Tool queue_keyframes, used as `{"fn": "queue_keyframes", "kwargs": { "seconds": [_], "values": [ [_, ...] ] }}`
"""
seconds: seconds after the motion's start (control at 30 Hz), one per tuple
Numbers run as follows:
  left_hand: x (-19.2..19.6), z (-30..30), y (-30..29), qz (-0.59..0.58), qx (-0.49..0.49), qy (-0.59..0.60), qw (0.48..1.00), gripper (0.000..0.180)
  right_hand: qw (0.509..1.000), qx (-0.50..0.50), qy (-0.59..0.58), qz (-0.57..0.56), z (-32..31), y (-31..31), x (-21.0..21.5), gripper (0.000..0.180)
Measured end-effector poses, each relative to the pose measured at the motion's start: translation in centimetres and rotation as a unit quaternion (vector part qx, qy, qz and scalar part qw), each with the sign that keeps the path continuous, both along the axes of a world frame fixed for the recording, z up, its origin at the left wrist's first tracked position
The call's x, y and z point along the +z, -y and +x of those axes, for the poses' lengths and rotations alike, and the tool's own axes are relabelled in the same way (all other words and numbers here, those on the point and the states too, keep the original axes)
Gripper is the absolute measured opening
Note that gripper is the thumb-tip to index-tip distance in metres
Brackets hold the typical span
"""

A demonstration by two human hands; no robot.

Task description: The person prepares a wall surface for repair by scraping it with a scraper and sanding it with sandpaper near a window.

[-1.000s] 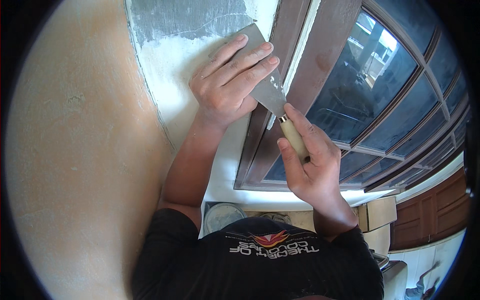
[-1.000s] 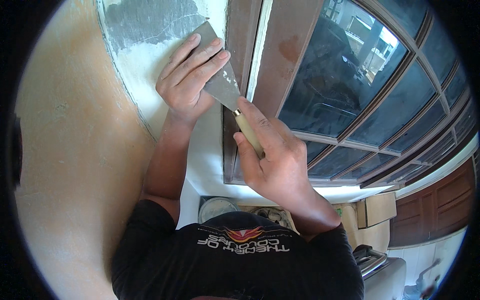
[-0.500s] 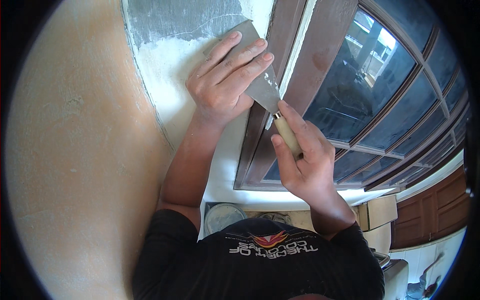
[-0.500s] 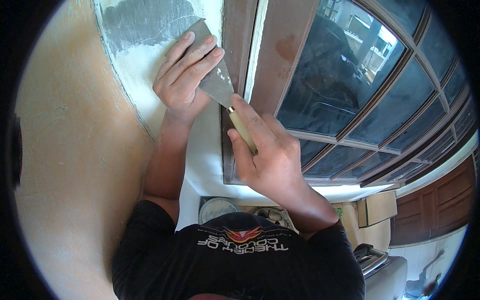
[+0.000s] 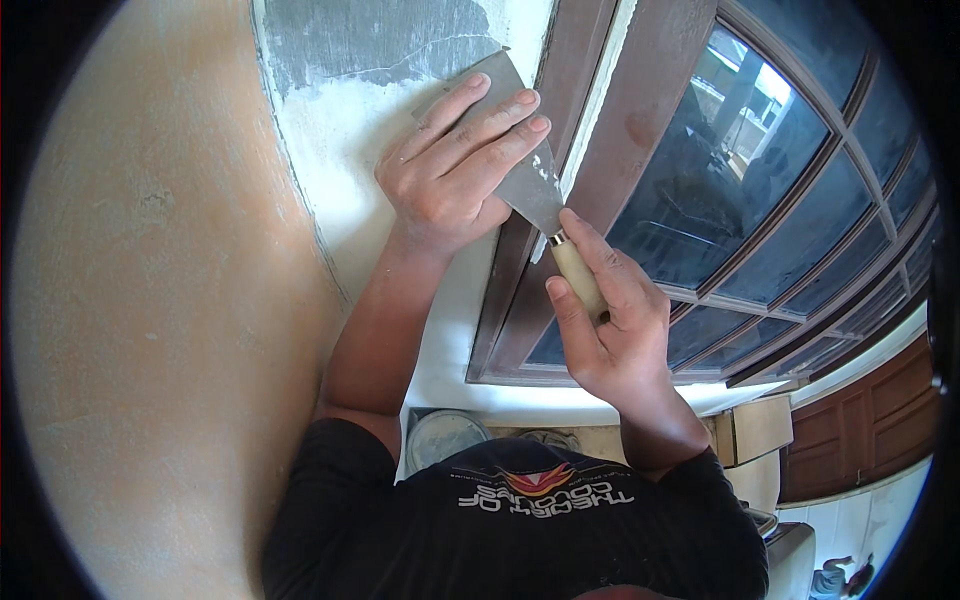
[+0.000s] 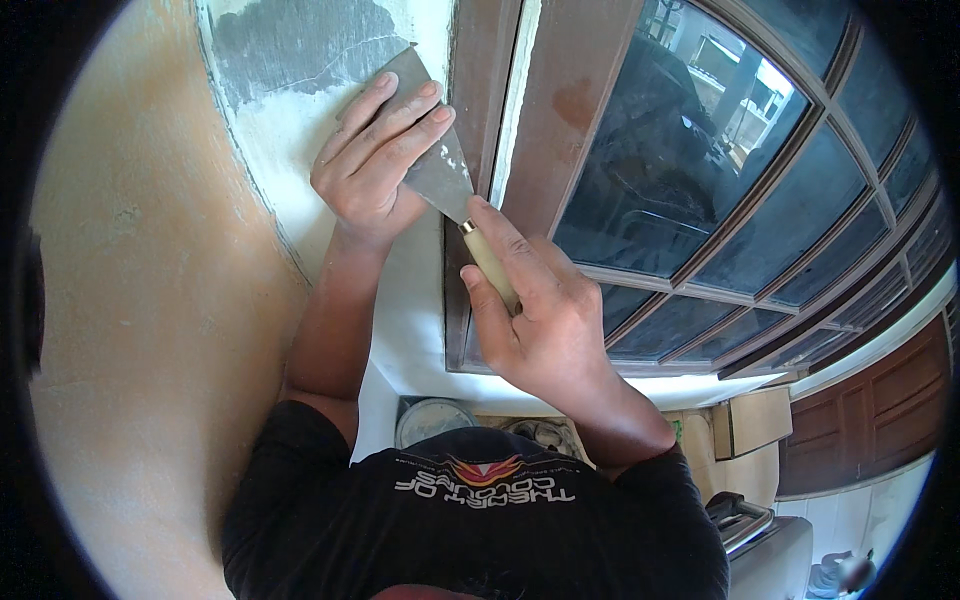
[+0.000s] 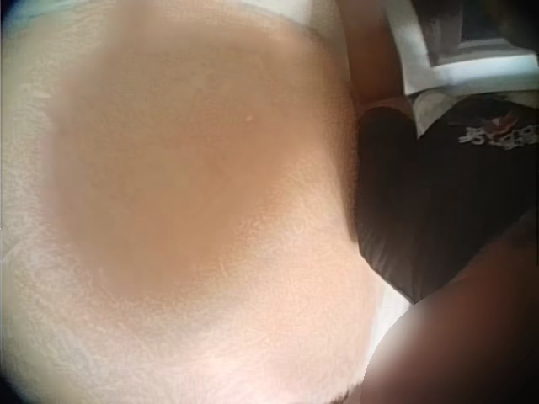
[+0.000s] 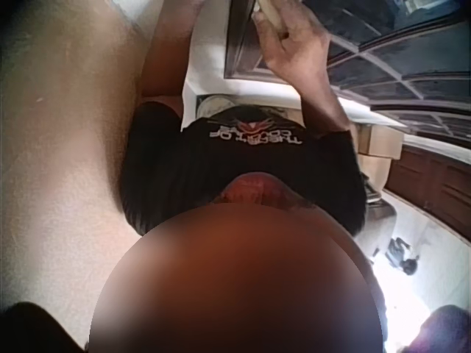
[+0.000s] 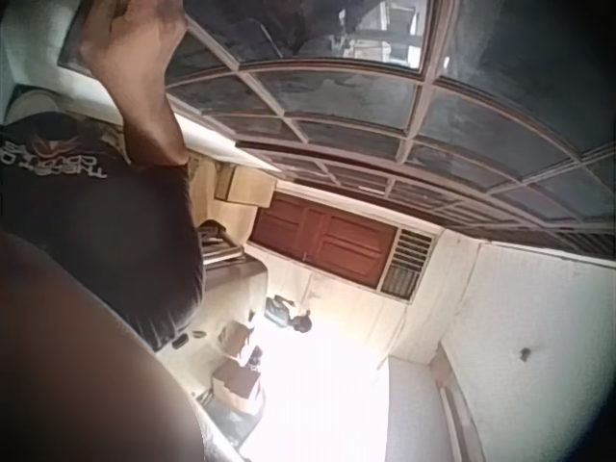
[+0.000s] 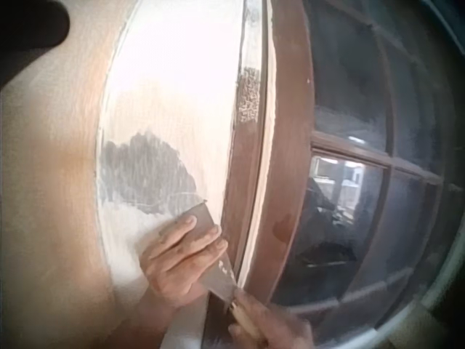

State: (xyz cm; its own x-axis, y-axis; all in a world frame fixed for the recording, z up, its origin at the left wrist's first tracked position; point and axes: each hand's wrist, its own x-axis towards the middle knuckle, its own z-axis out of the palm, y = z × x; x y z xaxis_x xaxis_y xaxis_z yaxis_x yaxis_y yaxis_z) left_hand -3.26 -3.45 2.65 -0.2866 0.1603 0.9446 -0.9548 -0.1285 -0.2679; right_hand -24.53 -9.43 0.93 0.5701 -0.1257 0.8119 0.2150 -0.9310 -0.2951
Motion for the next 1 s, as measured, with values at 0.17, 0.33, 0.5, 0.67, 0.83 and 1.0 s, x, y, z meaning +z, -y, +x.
{"fn": "queue_keyframes", "kwargs": {
  "seconds": [0.17, 0.33, 0.5, 0.67, 0.83, 1.0],
  "values": [
    [0.05, -0.23, 0.16, -0.005, -0.006, -0.005, 1.0, 0.029, 1.0, 0.004, -0.011, 0.015, 0.0, 0.04, 0.08, 0.053],
    [0.17, -0.2, 0.24, -0.007, -0.007, -0.004, 1.0, 0.029, 1.0, 0.001, -0.005, 0.013, -0.06, 0.15, 0.08, 0.054],
    [0.09, -0.27, 0.06, -0.004, 0.0, 0.003, 1.0, 0.027, 0.997, -0.004, -0.055, 0.047, -0.68, -0.3, 0.31, 0.046],
    [-0.04, -0.37, 0.29, -0.013, 0.004, -0.003, 1.0, 0.026, 0.997, -0.01, -0.064, 0.048, -0.67, -0.32, 0.36, 0.046],
    [0.02, -0.1, 0.48, -0.02, 0.012, 0.007, 1.0, 0.025, 0.998, 0.0, -0.048, 0.048, -0.2, 0.1, 0.06, 0.047],
    [0.06, -0.36, 0.27, -0.017, 0.007, -0.001, 1.0, 0.025, 1.0, 0.004, 0.0, 0.02, 0.26, 0.3, -0.44, 0.053]
  ]
}}
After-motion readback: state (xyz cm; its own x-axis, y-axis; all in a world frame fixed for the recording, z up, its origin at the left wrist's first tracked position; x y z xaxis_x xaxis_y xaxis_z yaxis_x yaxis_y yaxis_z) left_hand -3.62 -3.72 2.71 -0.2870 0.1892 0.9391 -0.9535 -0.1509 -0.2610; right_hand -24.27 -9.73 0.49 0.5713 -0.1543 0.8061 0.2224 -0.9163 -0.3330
